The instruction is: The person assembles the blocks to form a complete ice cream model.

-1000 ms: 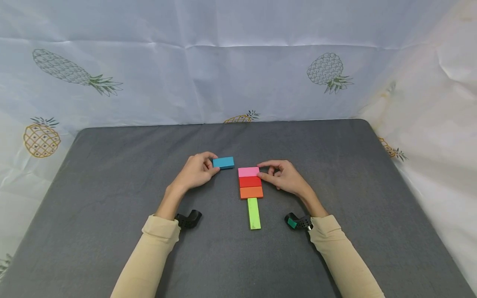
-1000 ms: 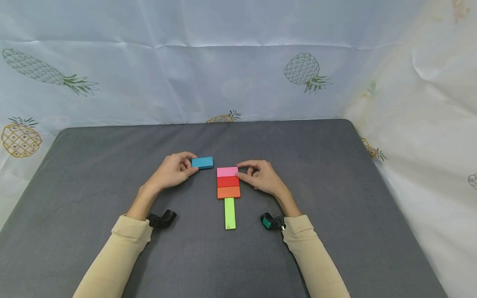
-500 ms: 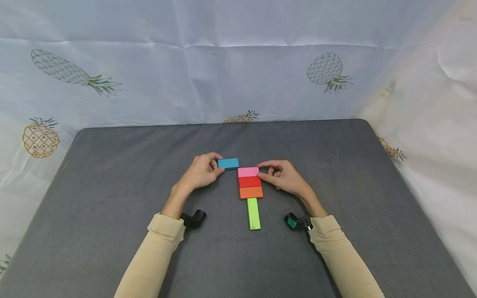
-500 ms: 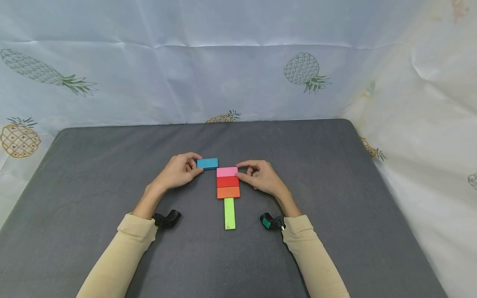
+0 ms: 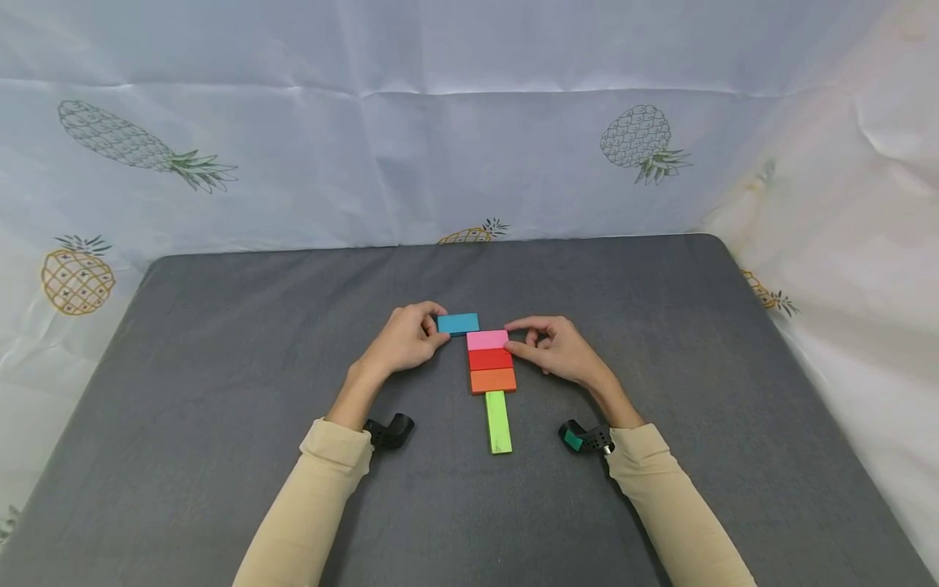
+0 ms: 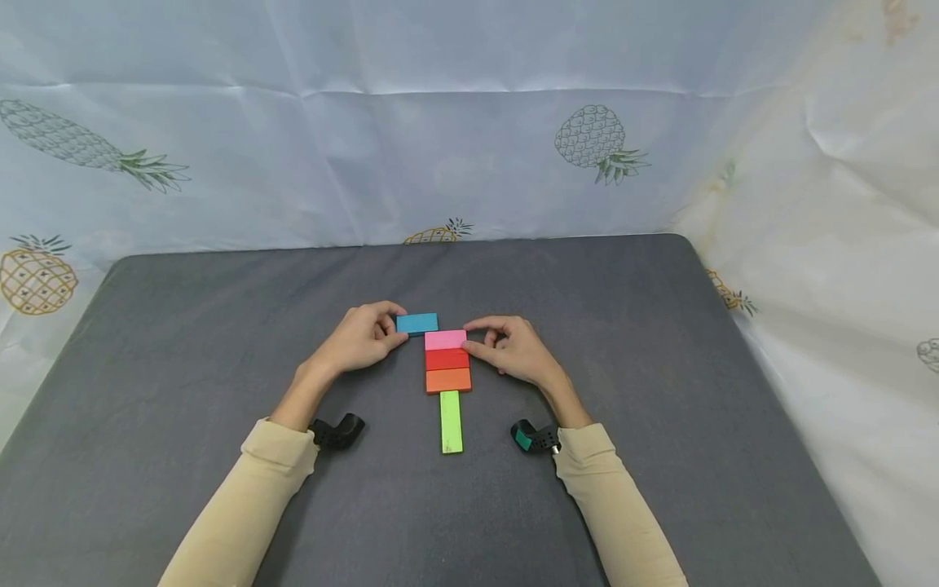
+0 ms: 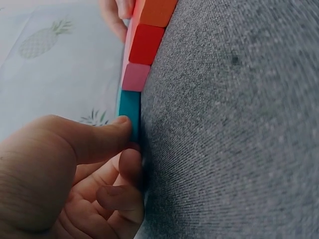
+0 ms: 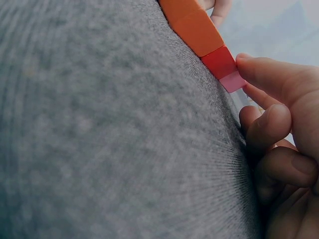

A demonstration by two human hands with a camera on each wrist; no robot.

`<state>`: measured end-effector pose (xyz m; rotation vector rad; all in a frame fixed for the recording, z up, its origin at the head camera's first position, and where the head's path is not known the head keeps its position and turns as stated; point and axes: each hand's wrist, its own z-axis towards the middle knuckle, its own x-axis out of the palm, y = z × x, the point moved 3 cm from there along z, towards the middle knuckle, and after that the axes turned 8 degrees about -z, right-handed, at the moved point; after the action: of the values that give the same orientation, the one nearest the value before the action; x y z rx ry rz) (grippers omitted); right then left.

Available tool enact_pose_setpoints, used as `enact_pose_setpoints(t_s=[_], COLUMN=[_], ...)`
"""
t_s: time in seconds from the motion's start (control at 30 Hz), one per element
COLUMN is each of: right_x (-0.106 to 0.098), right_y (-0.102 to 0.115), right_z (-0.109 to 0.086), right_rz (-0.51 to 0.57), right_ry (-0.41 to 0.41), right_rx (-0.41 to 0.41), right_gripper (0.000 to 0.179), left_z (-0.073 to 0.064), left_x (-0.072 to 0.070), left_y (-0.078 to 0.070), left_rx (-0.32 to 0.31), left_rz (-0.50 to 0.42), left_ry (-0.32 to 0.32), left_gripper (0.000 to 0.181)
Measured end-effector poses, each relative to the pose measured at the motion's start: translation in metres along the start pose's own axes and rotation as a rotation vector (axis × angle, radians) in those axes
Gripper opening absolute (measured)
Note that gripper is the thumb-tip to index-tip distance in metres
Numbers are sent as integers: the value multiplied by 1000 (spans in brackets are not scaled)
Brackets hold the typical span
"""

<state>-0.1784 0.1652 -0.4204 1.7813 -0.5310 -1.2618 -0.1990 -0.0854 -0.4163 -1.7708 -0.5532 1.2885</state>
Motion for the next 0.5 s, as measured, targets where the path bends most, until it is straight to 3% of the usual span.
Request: enact_pose_setpoints(t_s=[0.3,0.5], right_x=[0,0], right_y=[4,4], right_z=[-1,-1], right_rz=[-7,-13], right_ry=[-2,-8], right_rx=[5,-9], right_gripper=[35,34], left_z=[2,-1], left_x=[3,-1], left_y=[1,4], left_rx=[31,36], left_rz=[17,-23], left_ry=[0,-9], left_gripper=[36,42])
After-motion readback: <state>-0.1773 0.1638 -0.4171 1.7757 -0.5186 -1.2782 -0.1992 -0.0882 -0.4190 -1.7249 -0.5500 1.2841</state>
